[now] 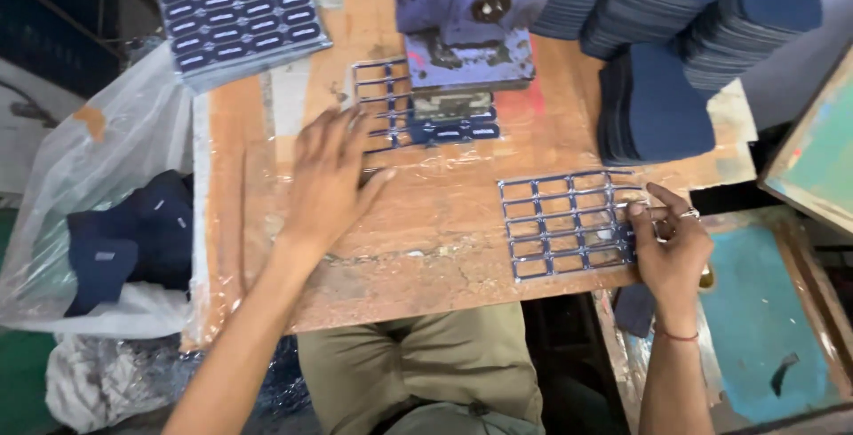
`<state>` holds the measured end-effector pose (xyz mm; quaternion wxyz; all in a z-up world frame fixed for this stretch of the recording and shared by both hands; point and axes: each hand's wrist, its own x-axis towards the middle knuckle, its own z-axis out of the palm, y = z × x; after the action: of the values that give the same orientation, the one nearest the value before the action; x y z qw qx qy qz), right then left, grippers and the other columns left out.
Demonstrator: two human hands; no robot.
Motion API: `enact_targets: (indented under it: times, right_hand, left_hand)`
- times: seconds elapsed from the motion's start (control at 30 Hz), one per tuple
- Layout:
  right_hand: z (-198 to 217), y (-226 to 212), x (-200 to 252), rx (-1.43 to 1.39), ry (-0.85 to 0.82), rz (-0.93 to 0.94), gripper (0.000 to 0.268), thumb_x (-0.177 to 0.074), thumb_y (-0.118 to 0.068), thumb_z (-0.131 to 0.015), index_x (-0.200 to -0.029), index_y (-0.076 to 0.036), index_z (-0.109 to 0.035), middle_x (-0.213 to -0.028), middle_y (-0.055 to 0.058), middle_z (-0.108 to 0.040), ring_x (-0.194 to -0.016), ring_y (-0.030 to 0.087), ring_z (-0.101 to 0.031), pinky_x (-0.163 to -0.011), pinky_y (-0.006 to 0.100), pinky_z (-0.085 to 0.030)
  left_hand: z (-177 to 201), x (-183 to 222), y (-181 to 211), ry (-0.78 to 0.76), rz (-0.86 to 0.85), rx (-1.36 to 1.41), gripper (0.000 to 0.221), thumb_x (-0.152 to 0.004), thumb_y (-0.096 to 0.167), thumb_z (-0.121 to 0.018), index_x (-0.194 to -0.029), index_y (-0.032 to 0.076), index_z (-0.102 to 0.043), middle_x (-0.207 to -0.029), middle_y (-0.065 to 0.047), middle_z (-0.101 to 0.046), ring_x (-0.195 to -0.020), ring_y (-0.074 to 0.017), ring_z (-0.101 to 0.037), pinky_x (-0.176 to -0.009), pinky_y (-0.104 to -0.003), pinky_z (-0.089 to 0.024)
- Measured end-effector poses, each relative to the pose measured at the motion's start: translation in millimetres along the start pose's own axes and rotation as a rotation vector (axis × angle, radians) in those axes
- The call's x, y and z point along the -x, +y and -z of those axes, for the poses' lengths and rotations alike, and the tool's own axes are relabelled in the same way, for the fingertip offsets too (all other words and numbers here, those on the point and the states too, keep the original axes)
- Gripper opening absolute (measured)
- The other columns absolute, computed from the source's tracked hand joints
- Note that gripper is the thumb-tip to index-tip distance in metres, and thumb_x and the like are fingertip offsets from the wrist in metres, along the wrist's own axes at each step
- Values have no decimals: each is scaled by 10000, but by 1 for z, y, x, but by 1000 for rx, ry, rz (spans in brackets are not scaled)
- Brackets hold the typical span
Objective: Using a mechanical press to apply labels onto fabric pieces.
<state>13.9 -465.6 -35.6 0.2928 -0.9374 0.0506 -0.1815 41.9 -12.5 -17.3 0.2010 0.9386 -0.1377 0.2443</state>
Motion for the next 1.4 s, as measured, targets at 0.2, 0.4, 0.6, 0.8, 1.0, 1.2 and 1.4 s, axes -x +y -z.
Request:
enact_targets:
  times: [0.2, 0.4, 0.6, 0.8, 1.0, 1.2, 1.4]
  right_hand:
    - [43, -23, -7, 135, 57, 183, 382, -984, -155, -793, -1315, 6, -689, -1118, 162, -738, -1019, 267, -712, -863, 371, -562]
    - [56, -52, -81, 216, -15, 525, 566, -793, -123, -864, -1306, 26, -679, -1336, 265, -647, -1240, 434, -614, -1037, 475, -497]
    - [65, -30, -109, 117, -272, 518, 453, -808, -113, -864, -1246, -106, -747, -1293, 122, -718, -1160, 313, -691, -1020, 404, -545]
    - [66, -43, -117, 174, -358, 499, 413, -769, -171, -879, -1168, -123, -785, -1241, 93, -737, -1015, 275, -719, -877, 380, -580]
    - [56, -49, -118, 276, -321, 526, 391, -797, -247, -863, -1136, -72, -776, -1215, 134, -734, -927, 308, -711, -800, 384, -566]
    - [56, -39, -113, 179, -183, 576, 206, -957, -156, -770, -1139, -60, -750, -1130, 142, -729, -902, 307, -687, -781, 395, -551]
    - [-6, -96, 16, 192, 57, 665, 190, -1000, -24, -575, -1166, -26, -669, -1150, 150, -698, -1033, 349, -648, -896, 451, -511]
  left_hand:
    - [-42, -32, -3, -1, -147, 37, 355, -884, 320, -791, -1164, 106, -744, -1177, -85, -640, -1173, -318, -560, -1012, -514, -426]
    - [14, 3, 26, -284, -132, 152, 172, -911, 264, -759, -907, 92, -763, -1003, -31, -687, -1015, -252, -645, -907, -445, -520]
    - [68, 86, 31, -431, -2, 139, 196, -740, 273, -756, -789, 83, -753, -999, -67, -707, -977, -296, -655, -890, -475, -502]
    - [90, 111, -27, -210, 297, -44, 315, -777, 370, -806, -739, 72, -712, -1003, -58, -687, -1014, -316, -612, -890, -462, -478]
    - [85, 111, -37, -238, 342, -102, 285, -786, 384, -815, -788, 107, -749, -965, -32, -679, -955, -294, -617, -862, -444, -480]
    - [76, 113, -41, -269, 382, -125, 306, -763, 428, -818, -797, 129, -762, -985, -35, -678, -962, -310, -614, -857, -445, -486]
    - [96, 116, -43, -295, 463, -156, 322, -794, 460, -812, -835, 145, -758, -991, -60, -672, -973, -313, -611, -880, -452, -494]
